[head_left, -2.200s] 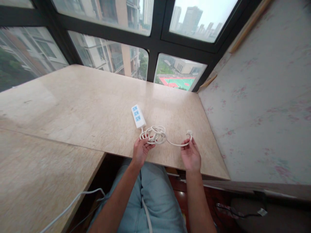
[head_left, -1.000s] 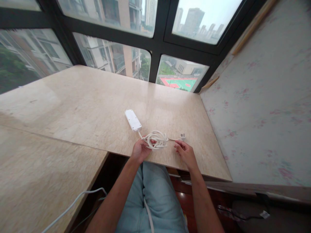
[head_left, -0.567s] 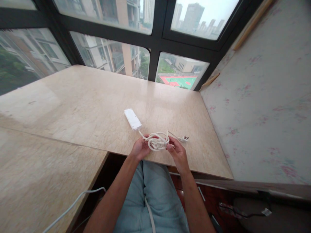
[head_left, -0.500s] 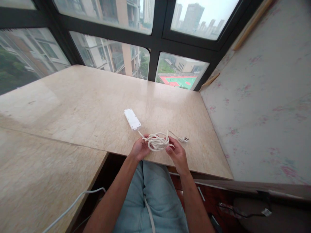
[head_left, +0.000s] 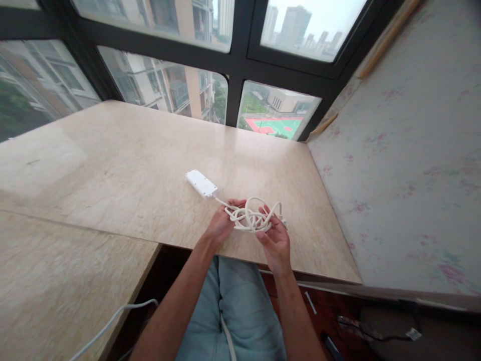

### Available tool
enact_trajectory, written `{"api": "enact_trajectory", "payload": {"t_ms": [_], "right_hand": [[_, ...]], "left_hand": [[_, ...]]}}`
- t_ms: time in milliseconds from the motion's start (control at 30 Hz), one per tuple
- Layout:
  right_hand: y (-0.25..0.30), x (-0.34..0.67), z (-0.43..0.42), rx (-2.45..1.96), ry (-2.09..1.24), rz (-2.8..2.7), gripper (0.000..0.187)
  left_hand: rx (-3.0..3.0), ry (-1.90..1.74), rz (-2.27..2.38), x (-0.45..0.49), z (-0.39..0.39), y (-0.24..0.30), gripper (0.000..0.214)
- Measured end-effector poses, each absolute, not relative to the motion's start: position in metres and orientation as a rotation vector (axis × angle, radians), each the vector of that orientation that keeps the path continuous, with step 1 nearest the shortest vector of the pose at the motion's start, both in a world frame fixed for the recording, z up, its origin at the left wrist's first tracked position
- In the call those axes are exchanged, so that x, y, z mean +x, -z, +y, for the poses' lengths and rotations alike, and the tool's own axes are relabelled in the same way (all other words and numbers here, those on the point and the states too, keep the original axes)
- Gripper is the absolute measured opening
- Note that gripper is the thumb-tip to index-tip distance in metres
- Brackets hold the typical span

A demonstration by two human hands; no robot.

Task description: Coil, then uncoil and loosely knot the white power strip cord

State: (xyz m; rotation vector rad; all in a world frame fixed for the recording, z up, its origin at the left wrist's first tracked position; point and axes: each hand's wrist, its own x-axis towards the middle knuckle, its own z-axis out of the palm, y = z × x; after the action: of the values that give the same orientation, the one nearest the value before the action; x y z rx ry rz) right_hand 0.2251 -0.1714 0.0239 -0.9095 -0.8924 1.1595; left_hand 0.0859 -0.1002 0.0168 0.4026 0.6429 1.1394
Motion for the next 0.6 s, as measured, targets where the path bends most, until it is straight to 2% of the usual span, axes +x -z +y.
{"api": "enact_trajectory", "payload": {"t_ms": [100, 200, 433, 600], "right_hand": [[-0.024, 0.232, -0.167, -0.901, -1.151, -0.897, 0.045], [-0.016, 0.238, -0.165, -0.917, -1.148, -0.906, 0.043], [-0.003, 0.247, -0.173, -1.039, -1.134, -1.011, 0.047], [-0.001, 0.253, -0.180, -1.134, -0.987, -1.171, 0.017]], "left_hand": [[0.381, -1.149, 0.752, 0.090, -0.099, -0.015, 0.033], [0.358, -1.155, 0.805, 0.088, -0.103, -0.012, 0.040], [0.211, -1.180, 0.677, 0.078, -0.111, -0.013, 0.029], [0.240, -1.262, 0.638, 0.082, -0.109, -0.012, 0.042]]}}
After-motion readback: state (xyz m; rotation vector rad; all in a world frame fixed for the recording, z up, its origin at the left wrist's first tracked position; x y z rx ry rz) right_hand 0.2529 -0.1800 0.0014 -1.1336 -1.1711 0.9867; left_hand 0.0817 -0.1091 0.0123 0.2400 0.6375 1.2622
